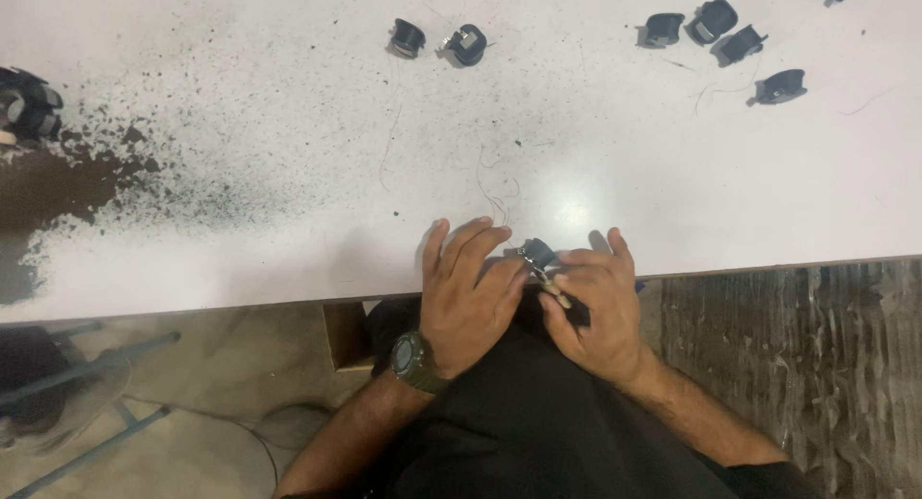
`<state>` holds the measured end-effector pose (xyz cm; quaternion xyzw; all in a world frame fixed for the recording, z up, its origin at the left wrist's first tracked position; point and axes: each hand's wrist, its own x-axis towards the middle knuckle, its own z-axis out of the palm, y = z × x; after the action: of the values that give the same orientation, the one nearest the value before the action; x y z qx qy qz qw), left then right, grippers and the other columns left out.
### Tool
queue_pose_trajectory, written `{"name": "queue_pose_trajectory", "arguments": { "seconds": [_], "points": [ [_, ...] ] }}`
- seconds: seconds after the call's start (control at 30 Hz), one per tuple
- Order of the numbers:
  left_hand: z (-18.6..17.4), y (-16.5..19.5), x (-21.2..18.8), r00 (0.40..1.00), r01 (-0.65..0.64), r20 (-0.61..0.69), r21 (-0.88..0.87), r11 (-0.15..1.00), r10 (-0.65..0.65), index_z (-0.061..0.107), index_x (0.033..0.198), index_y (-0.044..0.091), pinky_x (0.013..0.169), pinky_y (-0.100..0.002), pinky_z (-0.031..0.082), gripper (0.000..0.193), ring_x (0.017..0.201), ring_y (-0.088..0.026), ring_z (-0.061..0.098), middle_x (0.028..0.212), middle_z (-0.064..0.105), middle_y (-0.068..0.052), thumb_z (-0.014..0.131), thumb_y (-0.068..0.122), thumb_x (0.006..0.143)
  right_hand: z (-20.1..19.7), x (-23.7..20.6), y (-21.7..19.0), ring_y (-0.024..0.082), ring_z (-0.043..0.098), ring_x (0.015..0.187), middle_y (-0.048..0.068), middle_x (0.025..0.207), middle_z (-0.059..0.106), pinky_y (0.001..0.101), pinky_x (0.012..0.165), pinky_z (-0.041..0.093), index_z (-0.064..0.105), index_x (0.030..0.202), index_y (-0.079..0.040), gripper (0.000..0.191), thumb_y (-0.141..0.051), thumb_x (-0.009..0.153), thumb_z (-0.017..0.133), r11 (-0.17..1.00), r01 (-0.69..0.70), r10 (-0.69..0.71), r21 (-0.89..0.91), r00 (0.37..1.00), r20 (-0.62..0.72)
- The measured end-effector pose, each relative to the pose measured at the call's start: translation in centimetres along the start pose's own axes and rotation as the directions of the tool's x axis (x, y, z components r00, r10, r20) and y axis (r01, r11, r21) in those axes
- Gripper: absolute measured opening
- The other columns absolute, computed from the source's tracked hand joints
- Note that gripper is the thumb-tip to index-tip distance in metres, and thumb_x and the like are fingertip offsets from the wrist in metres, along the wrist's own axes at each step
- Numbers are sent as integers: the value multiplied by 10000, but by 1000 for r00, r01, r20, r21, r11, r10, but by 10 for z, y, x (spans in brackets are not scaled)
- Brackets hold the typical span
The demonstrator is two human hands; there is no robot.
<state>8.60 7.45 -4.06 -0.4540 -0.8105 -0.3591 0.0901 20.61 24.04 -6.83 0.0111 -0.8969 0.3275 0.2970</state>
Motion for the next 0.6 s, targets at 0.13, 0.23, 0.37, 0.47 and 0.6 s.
{"name": "queue_pose_trajectory", "arguments": {
  "seconds": [0.13, 0.23, 0.37, 0.47, 0.6],
  "points": [
    [3, -3, -5, 999, -3, -47, -42, 999, 1, 734, 1018, 105, 1254, -551, 267, 161, 1332, -245, 549, 1302, 616, -48, 814, 123, 880, 2, 5, 1, 300, 677, 1110, 96, 956, 682, 625, 1222, 320, 619, 1025, -62, 286, 11, 808, 790, 999, -25, 26, -31, 1000, 7],
    [5, -5, -8, 997, -24, -75, -71, 997, 19, 734, 995, 119, 1267, -555, 253, 152, 1335, -237, 548, 1318, 616, -38, 826, 114, 874, 3, 10, -2, 319, 675, 1113, 105, 968, 679, 630, 1219, 353, 615, 1023, -56, 281, 22, 808, 777, 1000, -22, 23, -21, 1000, 6],
    [7, -8, -7, 994, -86, -70, -7, 996, 85, 735, 974, 117, 1277, -569, 235, 139, 1344, -250, 542, 1329, 609, -52, 830, 88, 876, 3, 12, -3, 314, 682, 1093, 104, 927, 669, 630, 1209, 359, 636, 999, -51, 269, 22, 782, 778, 999, -39, 39, 1, 999, 22],
    [9, -8, -3, 995, -102, -16, 39, 994, 102, 716, 930, 119, 1258, -601, 218, 130, 1336, -269, 546, 1319, 612, -54, 830, 107, 870, 4, 14, -2, 311, 690, 1098, 97, 913, 668, 620, 1217, 359, 642, 990, -52, 244, 24, 796, 767, 999, -42, 42, 23, 999, 3],
    [9, -4, -2, 991, -101, -87, -12, 995, 99, 746, 987, 137, 1271, -572, 229, 123, 1348, -256, 536, 1343, 603, -47, 826, 114, 897, 3, 16, -1, 311, 689, 1092, 94, 904, 668, 624, 1214, 351, 641, 985, -53, 239, 8, 795, 774, 999, -35, 35, 30, 999, 16]
  ]
}}
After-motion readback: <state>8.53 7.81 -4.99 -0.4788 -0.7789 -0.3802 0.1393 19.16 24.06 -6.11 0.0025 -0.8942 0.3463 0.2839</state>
